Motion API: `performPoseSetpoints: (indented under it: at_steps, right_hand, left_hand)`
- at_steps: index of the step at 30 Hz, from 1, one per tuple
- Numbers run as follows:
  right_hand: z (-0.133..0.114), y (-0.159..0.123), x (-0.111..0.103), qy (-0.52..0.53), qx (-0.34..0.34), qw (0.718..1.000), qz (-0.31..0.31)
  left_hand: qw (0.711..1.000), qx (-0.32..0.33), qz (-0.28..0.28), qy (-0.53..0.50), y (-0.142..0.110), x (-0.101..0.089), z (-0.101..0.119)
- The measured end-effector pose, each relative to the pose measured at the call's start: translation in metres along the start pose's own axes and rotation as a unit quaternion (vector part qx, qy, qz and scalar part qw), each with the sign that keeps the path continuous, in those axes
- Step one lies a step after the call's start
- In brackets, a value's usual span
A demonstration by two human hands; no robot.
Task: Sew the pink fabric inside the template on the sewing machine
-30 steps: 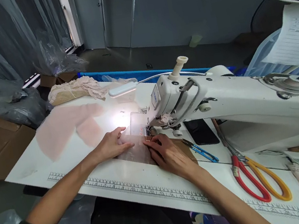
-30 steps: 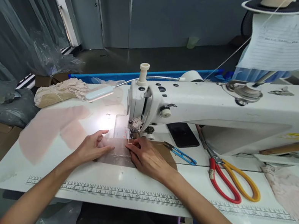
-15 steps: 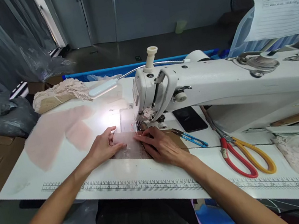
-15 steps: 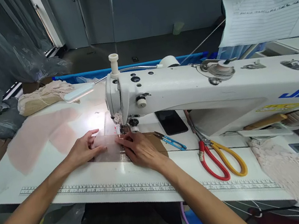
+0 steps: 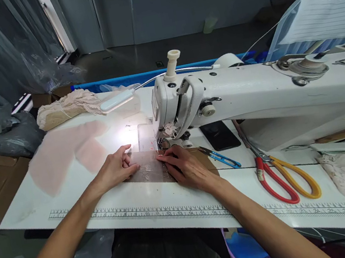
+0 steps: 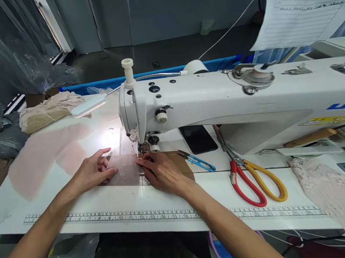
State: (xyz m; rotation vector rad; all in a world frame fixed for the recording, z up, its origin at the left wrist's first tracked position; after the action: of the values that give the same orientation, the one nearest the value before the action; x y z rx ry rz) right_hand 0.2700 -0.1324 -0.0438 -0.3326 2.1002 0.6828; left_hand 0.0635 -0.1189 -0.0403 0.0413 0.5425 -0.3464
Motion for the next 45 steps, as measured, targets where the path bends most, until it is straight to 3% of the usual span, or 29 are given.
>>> performPoseSetpoints:
  at_steps: [17,26,31,34,36,37,38,41,45]
  right_hand:
    - [0.008,0.000,-0.007,0.061,0.087,0.993,-0.044]
    - [-0.004,-0.004,-0.012,0.053,-0.028,0.997,-0.055]
    - [-0.005,-0.004,-0.011,0.036,-0.023,0.997,-0.066]
    - [-0.004,-0.004,-0.010,0.039,-0.012,0.996,-0.075]
    - [-0.004,-0.005,-0.010,0.043,-0.011,0.996,-0.077]
    - [-0.004,-0.005,-0.010,0.046,-0.013,0.996,-0.076]
    - [-0.004,-0.005,-0.010,0.049,-0.016,0.996,-0.073]
    - [-0.004,-0.006,-0.011,0.048,-0.025,0.997,-0.058]
    - [-0.002,-0.006,-0.009,0.025,-0.021,0.998,-0.049]
  left_hand:
    - [0.992,-0.044,0.000,-0.115,0.005,-0.001,-0.009]
    - [0.989,-0.055,0.000,-0.139,0.006,0.000,-0.011]
    - [0.991,-0.051,-0.013,-0.126,0.004,0.000,-0.011]
    - [0.998,0.025,0.047,0.019,0.007,-0.011,0.001]
    - [0.971,0.121,0.120,0.169,0.008,-0.019,0.019]
    - [0.947,0.179,0.129,0.234,0.010,-0.017,0.029]
    - [0.922,0.238,0.114,0.285,0.012,-0.011,0.037]
    - [0.854,0.373,-0.006,0.363,0.019,0.018,0.050]
    - [0.818,0.415,-0.080,0.391,0.030,0.041,0.049]
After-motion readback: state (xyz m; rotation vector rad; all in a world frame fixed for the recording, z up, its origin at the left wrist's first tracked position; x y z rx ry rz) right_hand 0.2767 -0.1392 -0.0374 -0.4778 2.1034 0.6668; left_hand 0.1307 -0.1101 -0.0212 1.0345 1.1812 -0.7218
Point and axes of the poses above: each hand's wrist, its own y-axis towards the middle knuckle, its own x-axis out of the palm, z = x × y, the point moved 6 cm from there along y, towards the middle knuckle, and after that the axes turned 12 degrees about x, right-handed, at the moved point
